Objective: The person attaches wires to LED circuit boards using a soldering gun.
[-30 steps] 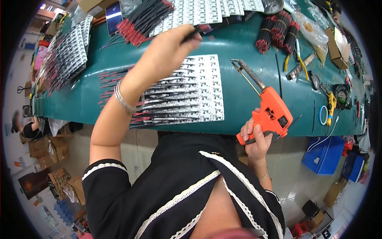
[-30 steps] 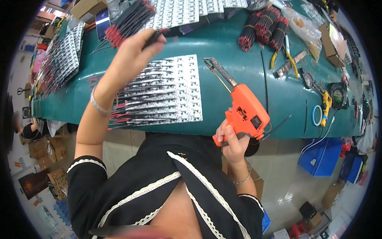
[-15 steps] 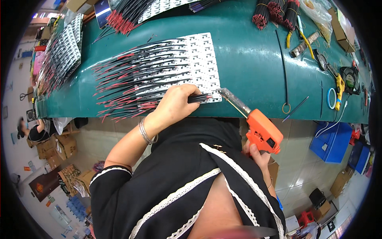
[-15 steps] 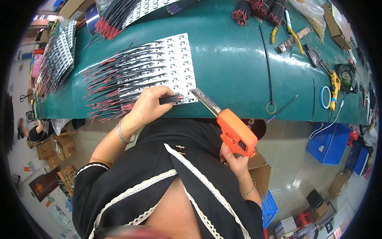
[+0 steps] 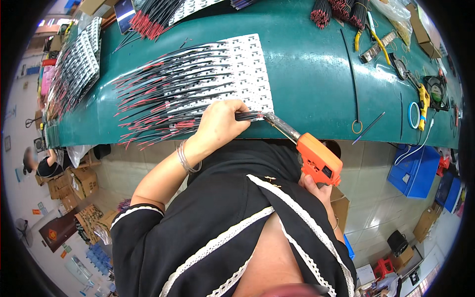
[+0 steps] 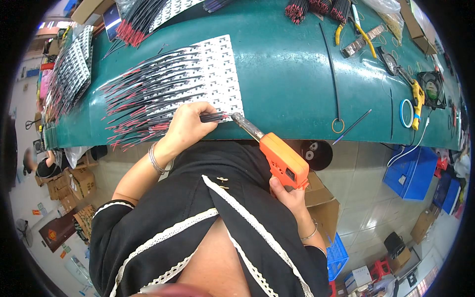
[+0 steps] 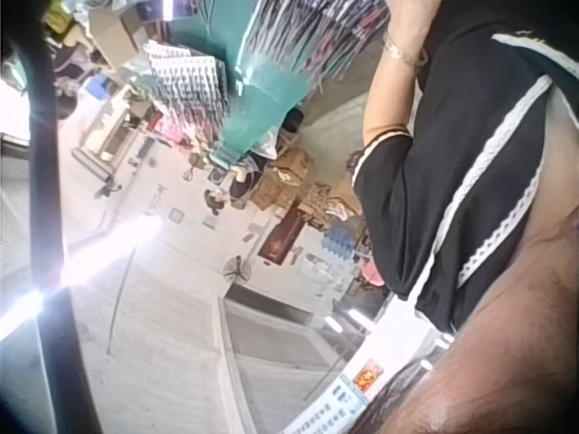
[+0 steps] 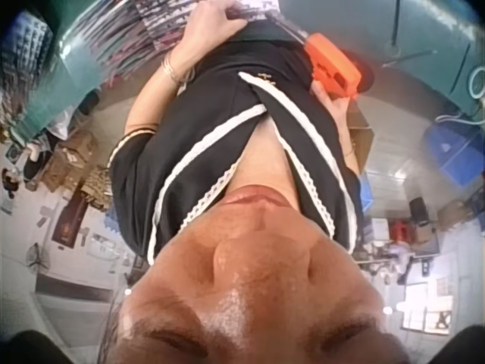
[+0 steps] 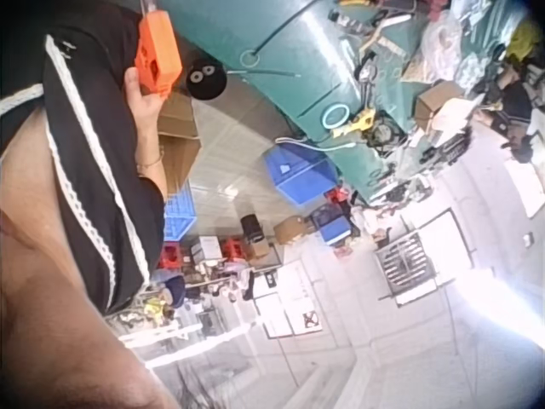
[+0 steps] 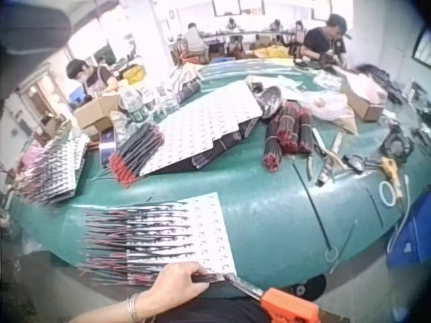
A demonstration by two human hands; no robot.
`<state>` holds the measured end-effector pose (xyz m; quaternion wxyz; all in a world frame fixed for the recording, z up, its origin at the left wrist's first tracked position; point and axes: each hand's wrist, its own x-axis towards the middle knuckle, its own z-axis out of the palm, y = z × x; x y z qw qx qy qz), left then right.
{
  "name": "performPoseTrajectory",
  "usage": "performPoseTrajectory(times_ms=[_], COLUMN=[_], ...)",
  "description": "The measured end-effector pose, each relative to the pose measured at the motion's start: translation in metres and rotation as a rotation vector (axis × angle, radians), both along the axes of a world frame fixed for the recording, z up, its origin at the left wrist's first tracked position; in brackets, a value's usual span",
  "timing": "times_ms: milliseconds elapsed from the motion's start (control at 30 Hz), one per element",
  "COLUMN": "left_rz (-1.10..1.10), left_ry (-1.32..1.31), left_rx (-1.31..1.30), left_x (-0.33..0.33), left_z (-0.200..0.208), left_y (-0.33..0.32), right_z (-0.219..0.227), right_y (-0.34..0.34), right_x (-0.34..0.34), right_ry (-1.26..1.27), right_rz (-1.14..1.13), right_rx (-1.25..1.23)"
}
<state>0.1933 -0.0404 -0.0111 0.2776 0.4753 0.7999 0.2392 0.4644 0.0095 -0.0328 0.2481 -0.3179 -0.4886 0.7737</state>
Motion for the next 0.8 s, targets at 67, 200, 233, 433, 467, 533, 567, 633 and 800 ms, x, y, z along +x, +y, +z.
performPoseTrajectory(times_ms=[67, 200, 233, 433, 467, 533, 567, 633, 800], left_rz=[0.01, 0.002, 0.005, 0.008, 0.01, 0.013, 0.017, 0.01, -0.015], left_ry=[-0.009, 0.008, 0.007, 0.012, 0.007, 0.011, 0.014, 0.026, 0.026], left_rx=[-0.03, -0.033, -0.036, -0.036, -0.036, -0.041, -0.045, -0.051, -0.068], left_x=[0.0, 0.0002, 0.0007, 0.0017, 0.0019, 0.002, 0.0021, 0.002, -0.0014], left_z=[-0.0001, -0.001, -0.0003, 0.0038, 0.0045, 0.0033, 0.0026, 0.0038, 0.005], left_y=[0.0006, 0.0009, 0.001, 0.0031, 0.0038, 0.0045, 0.0049, 0.0059, 0.0092], right_z=[-0.0003, -0.0032, -0.001, 0.0003, -0.0007, -0.001, -0.0013, -0.0015, -0.0041], right_y=[0.0005, -0.0001, 0.0003, 0.0012, 0.0009, -0.0003, -0.0007, 0.0005, 0.0], right_x=[-0.0013, -0.0002, -0.0012, -0.001, -0.0004, 0.0, 0.0002, 0.0019, 0.0051], right_ry=[-0.006, -0.028, -0.038, -0.055, -0.045, -0.007, 0.03, 0.043, 0.032], right_rz=[0.002, 0.012, 0.012, 0.022, 0.019, -0.002, -0.022, -0.013, 0.005], right_rx=[0.03, 0.013, 0.008, 0.012, 0.007, 0.014, 0.021, 0.014, -0.005])
